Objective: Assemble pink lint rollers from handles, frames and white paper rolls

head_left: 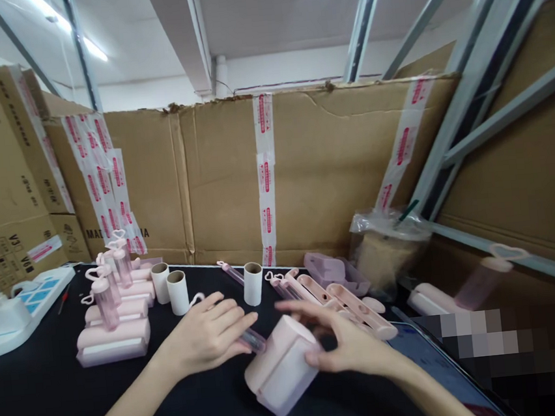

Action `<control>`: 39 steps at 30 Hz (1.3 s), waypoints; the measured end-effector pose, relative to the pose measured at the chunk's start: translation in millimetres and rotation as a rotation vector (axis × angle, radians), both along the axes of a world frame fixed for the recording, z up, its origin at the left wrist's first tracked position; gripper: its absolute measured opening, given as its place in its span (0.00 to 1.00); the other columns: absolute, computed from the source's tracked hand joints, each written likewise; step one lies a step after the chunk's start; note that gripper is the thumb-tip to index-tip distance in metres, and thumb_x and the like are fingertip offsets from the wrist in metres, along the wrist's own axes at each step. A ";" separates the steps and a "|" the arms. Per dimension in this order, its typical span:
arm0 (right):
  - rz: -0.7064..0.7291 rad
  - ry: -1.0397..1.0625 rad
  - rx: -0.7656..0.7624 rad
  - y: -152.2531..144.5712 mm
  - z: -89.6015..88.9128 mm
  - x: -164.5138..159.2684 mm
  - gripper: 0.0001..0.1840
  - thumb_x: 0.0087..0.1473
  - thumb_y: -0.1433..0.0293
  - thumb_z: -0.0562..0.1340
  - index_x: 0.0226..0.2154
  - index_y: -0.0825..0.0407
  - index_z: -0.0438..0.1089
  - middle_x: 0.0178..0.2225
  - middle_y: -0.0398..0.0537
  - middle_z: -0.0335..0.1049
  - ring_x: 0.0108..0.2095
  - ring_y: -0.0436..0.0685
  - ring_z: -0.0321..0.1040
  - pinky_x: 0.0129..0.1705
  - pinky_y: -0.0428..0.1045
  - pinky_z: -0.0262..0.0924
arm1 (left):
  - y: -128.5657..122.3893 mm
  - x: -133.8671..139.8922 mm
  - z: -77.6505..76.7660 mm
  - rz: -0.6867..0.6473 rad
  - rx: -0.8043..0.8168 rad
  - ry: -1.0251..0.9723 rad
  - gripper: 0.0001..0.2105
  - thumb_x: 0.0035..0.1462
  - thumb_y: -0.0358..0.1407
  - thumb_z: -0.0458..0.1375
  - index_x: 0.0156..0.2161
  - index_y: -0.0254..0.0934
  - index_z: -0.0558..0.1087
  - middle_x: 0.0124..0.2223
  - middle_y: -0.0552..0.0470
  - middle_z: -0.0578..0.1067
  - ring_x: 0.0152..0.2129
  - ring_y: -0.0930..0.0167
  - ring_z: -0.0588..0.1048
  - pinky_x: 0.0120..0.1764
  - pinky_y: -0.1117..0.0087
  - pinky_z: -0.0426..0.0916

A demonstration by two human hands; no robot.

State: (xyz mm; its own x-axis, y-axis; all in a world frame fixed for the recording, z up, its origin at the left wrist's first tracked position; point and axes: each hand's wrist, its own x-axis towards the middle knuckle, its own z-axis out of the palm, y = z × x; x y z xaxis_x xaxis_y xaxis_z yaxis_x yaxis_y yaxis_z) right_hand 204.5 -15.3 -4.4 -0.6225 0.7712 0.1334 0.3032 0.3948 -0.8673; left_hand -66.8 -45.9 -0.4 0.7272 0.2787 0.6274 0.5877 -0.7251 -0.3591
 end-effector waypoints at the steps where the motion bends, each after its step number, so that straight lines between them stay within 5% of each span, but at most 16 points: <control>1: 0.044 0.000 -0.051 -1.2 1.2 -0.3 0.30 0.39 0.60 0.68 0.47 0.50 0.65 0.39 0.48 0.68 0.39 0.59 0.66 0.37 0.50 0.62 | -1.5 -2.8 3.8 0.012 0.056 -0.017 0.16 0.61 0.38 0.54 0.53 0.34 0.66 0.45 0.50 0.76 0.44 0.68 0.71 0.51 0.65 0.58; 4: 0.073 0.166 -0.181 -4.1 -5.1 -11.7 0.25 0.38 0.60 0.69 0.38 0.50 0.63 0.36 0.44 0.66 0.35 0.54 0.65 0.34 0.47 0.60 | -9.0 -12.2 12.4 0.130 0.136 -0.164 0.23 0.58 0.39 0.57 0.57 0.39 0.61 0.51 0.48 0.72 0.50 0.66 0.66 0.57 0.62 0.51; 6: 0.057 0.289 -0.226 -5.0 -12.4 -23.6 0.25 0.38 0.59 0.70 0.36 0.49 0.60 0.37 0.44 0.64 0.35 0.53 0.65 0.34 0.46 0.59 | -17.0 -21.1 15.7 0.226 0.050 -0.319 0.26 0.56 0.41 0.59 0.58 0.39 0.58 0.53 0.45 0.69 0.52 0.62 0.64 0.56 0.58 0.53; 10: 0.069 0.392 -0.261 -5.9 -21.8 -47.9 0.24 0.42 0.60 0.69 0.35 0.47 0.56 0.37 0.42 0.63 0.36 0.52 0.64 0.34 0.46 0.59 | -38.0 -41.7 7.7 0.361 -0.447 -0.568 0.22 0.53 0.43 0.59 0.51 0.40 0.62 0.50 0.45 0.70 0.47 0.62 0.69 0.48 0.60 0.66; 14: 0.164 0.370 -0.209 -6.3 -24.2 -75.6 0.24 0.41 0.61 0.70 0.35 0.48 0.56 0.37 0.42 0.63 0.38 0.53 0.64 0.40 0.49 0.59 | -55.9 -64.3 -24.5 0.378 -0.794 -0.727 0.22 0.48 0.41 0.63 0.49 0.43 0.65 0.46 0.50 0.72 0.42 0.65 0.74 0.45 0.65 0.71; 19: 0.211 0.114 0.049 -9.3 -32.4 -121.5 0.28 0.38 0.61 0.71 0.40 0.50 0.62 0.39 0.44 0.62 0.41 0.55 0.61 0.46 0.53 0.57 | -76.3 -118.4 -78.4 0.429 -0.753 -0.944 0.19 0.48 0.43 0.63 0.46 0.44 0.71 0.48 0.51 0.73 0.43 0.62 0.74 0.45 0.66 0.72; 25: 0.305 0.034 0.097 -16.5 -55.3 -182.4 0.39 0.35 0.66 0.71 0.49 0.48 0.54 0.44 0.45 0.63 0.39 0.54 0.64 0.42 0.51 0.62 | -105.5 -183.4 -122.1 0.533 -0.606 -0.988 0.20 0.43 0.43 0.65 0.44 0.46 0.73 0.46 0.52 0.74 0.42 0.61 0.75 0.41 0.69 0.75; 34: 0.224 0.024 0.088 -20.0 -64.9 -231.4 0.37 0.34 0.65 0.71 0.47 0.50 0.57 0.45 0.47 0.58 0.37 0.54 0.64 0.40 0.52 0.65 | -109.2 -209.1 -128.0 0.675 -0.520 -0.960 0.26 0.48 0.50 0.59 0.51 0.42 0.65 0.50 0.48 0.68 0.37 0.64 0.73 0.42 0.64 0.72; 39: 0.211 0.007 0.110 -20.3 -68.9 -236.0 0.42 0.30 0.61 0.73 0.49 0.49 0.57 0.43 0.47 0.60 0.37 0.56 0.64 0.39 0.53 0.65 | -106.7 -194.7 -122.9 0.706 -0.491 -1.049 0.23 0.50 0.52 0.55 0.49 0.45 0.63 0.49 0.51 0.68 0.37 0.63 0.72 0.39 0.64 0.73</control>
State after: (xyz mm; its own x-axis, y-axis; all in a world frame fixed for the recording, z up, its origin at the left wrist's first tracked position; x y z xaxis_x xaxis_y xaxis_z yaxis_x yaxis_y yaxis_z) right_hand -31.4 -35.6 -73.3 -0.7674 0.6045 0.2137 0.1983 0.5408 -0.8175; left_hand -261.5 -152.6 -123.4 -0.4178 0.7436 0.5220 0.7192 -0.0804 0.6901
